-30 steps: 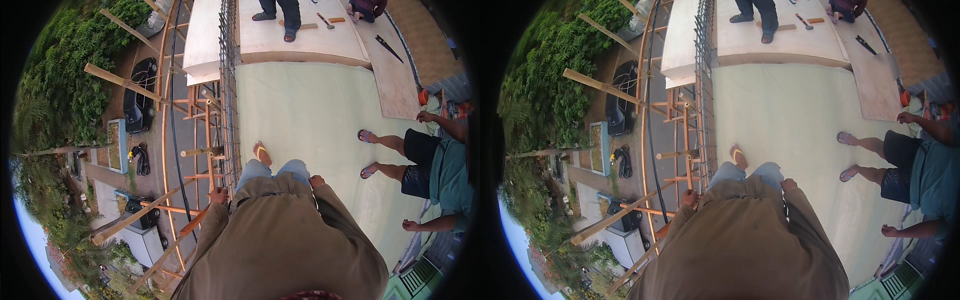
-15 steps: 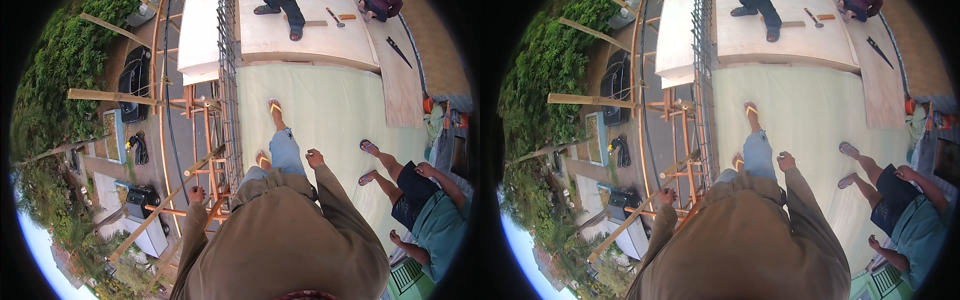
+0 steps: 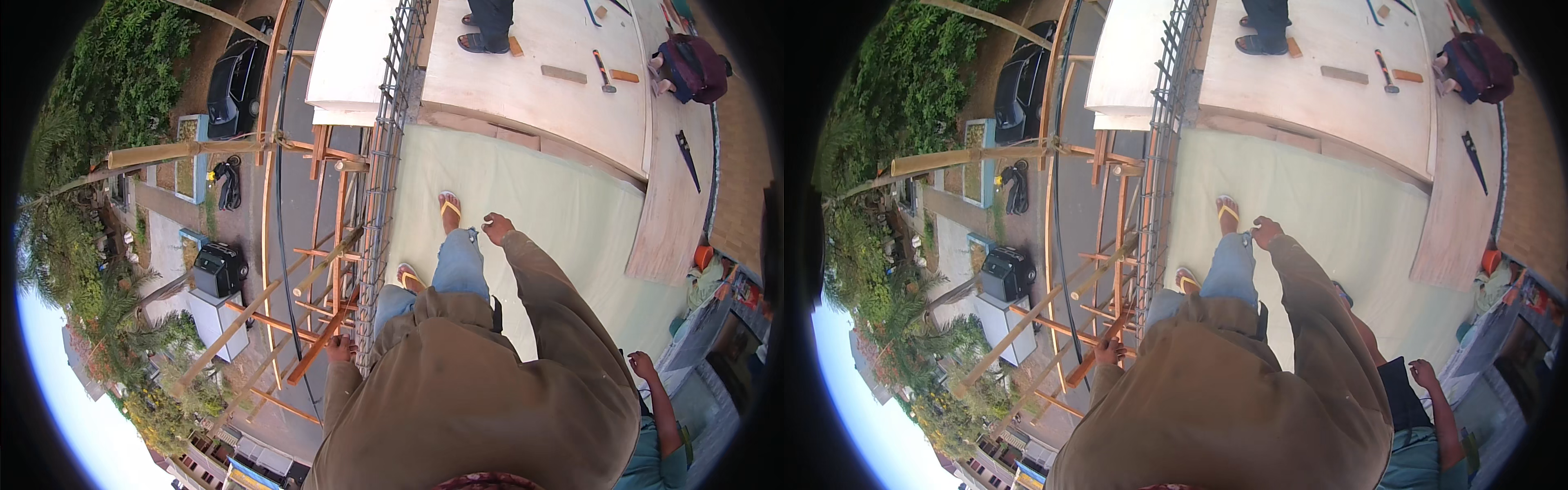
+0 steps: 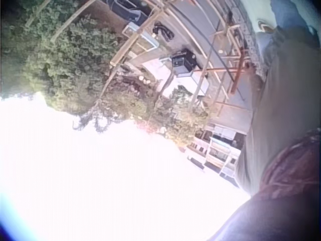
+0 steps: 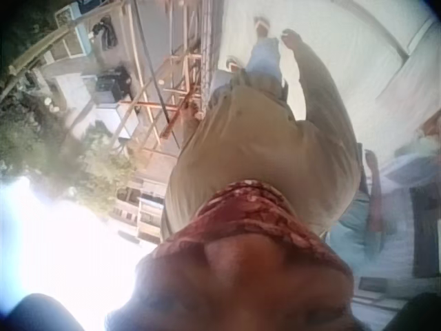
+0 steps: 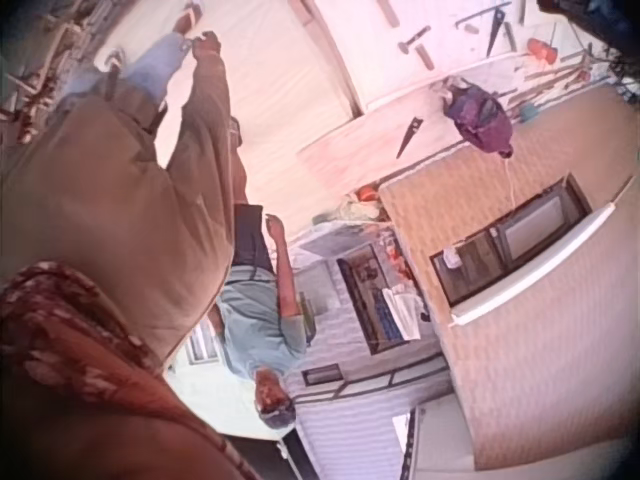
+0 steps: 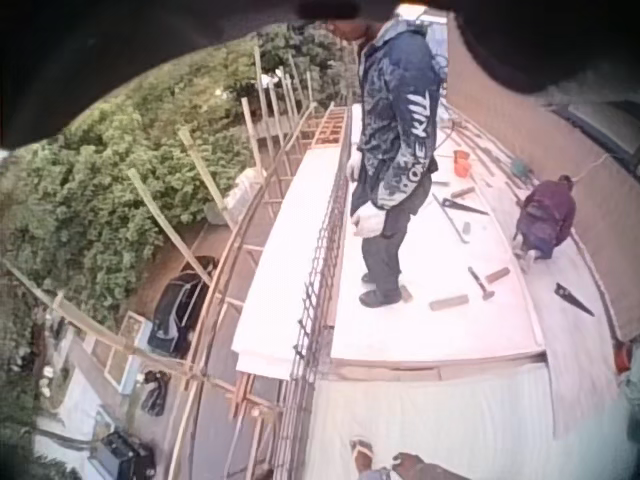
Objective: The person assembles scaffolding components on a rooftop, using a metal pipe to connect and secure metal rods. They repeatedly insert rods into the pipe, adjust their position, and walk along the structure to continue assembly.
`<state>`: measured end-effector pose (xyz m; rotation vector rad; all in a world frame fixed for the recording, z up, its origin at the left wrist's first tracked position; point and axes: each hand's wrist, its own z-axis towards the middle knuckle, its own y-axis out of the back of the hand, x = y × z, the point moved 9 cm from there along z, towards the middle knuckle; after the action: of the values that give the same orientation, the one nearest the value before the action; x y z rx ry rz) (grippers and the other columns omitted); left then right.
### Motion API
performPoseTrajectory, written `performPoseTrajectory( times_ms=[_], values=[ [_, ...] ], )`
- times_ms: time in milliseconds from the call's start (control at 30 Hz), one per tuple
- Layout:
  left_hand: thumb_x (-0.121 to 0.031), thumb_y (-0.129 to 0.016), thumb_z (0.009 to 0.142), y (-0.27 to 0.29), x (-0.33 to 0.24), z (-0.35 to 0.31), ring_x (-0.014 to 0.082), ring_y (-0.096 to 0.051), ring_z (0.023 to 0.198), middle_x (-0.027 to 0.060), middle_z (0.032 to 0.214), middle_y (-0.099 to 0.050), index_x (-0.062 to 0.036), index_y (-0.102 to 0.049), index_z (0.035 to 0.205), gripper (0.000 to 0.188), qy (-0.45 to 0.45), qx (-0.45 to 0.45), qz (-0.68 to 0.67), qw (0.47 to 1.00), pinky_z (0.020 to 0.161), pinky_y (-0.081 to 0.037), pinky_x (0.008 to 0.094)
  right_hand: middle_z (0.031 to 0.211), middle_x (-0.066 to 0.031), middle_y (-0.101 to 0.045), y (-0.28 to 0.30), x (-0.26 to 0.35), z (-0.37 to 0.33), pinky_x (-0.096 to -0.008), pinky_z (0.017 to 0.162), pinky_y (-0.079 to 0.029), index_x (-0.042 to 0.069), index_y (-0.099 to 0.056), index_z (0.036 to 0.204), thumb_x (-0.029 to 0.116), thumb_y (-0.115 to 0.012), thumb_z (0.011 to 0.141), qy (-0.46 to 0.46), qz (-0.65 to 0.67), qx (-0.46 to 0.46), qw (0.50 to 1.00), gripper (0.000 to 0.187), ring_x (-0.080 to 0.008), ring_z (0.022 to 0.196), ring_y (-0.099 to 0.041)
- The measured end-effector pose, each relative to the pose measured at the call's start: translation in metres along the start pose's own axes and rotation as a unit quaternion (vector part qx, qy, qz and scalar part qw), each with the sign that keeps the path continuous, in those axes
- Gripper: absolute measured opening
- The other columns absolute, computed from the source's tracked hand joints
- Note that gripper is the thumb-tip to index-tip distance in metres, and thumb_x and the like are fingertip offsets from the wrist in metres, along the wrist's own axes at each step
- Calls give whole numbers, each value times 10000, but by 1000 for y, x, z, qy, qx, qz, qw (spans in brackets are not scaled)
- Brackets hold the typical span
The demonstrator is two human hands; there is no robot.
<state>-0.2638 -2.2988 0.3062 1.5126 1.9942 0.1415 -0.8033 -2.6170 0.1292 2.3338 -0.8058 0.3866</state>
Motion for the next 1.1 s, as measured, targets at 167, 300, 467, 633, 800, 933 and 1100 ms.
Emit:
performPoseTrajectory(
  times_ms=[167,300,467,633,800,933,1100],
  values=[
    [-196,-650,926,-20,-4,-24,171,-642,572,89,761,-658,2,-601,954,206,26,-26,-30,999,476,-471,289,1144,-185,-691,65,57,59,-387,954,-515,44,-631,1225,294,-632,900,-13,57,-50,997,409,-309,1059,-674],
    [-205,-655,919,-39,16,-35,176,-656,599,101,785,-668,5,-613,966,219,56,-29,-36,997,481,-476,290,1147,-185,-692,40,65,84,-386,957,-514,49,-638,1220,286,-630,897,-16,25,-29,999,401,-308,1058,-675],
    [-197,-648,921,-67,36,-39,170,-654,626,91,789,-666,0,-625,961,203,104,-37,-68,992,493,-468,296,1101,-164,-712,-21,92,60,-386,981,-503,51,-640,1215,274,-643,890,-21,-99,76,992,394,-308,1073,-671],
    [-225,-659,913,-89,47,5,156,-666,652,86,827,-691,5,-660,963,236,95,-39,-86,991,553,-502,295,1025,-171,-716,-59,166,35,-379,896,-535,17,-623,1217,217,-640,901,97,-191,139,967,374,-293,984,-691],
    [-238,-665,921,-126,83,105,171,-670,721,93,940,-676,-16,-643,1053,260,71,-52,-116,989,541,-520,300,986,-201,-693,-110,268,37,-436,849,-530,19,-617,1187,192,-620,898,233,-278,187,913,336,-363,933,-674],
    [-307,-652,938,-174,88,198,218,-647,878,123,1088,-634,17,-564,1187,417,198,-18,-348,916,701,-532,362,1054,-206,-665,-194,298,72,-467,899,-504,42,-591,1225,228,-589,913,286,-359,255,851,363,-361,1017,-640],
    [-434,-594,965,-253,92,294,347,-515,1251,230,1370,-479,75,-341,1424,730,257,-1,-586,769,1050,-423,461,1231,-201,-586,-337,325,120,-470,999,-438,28,-533,1306,281,-630,900,386,-517,322,692,488,-364,1201,-527]
  ],
)
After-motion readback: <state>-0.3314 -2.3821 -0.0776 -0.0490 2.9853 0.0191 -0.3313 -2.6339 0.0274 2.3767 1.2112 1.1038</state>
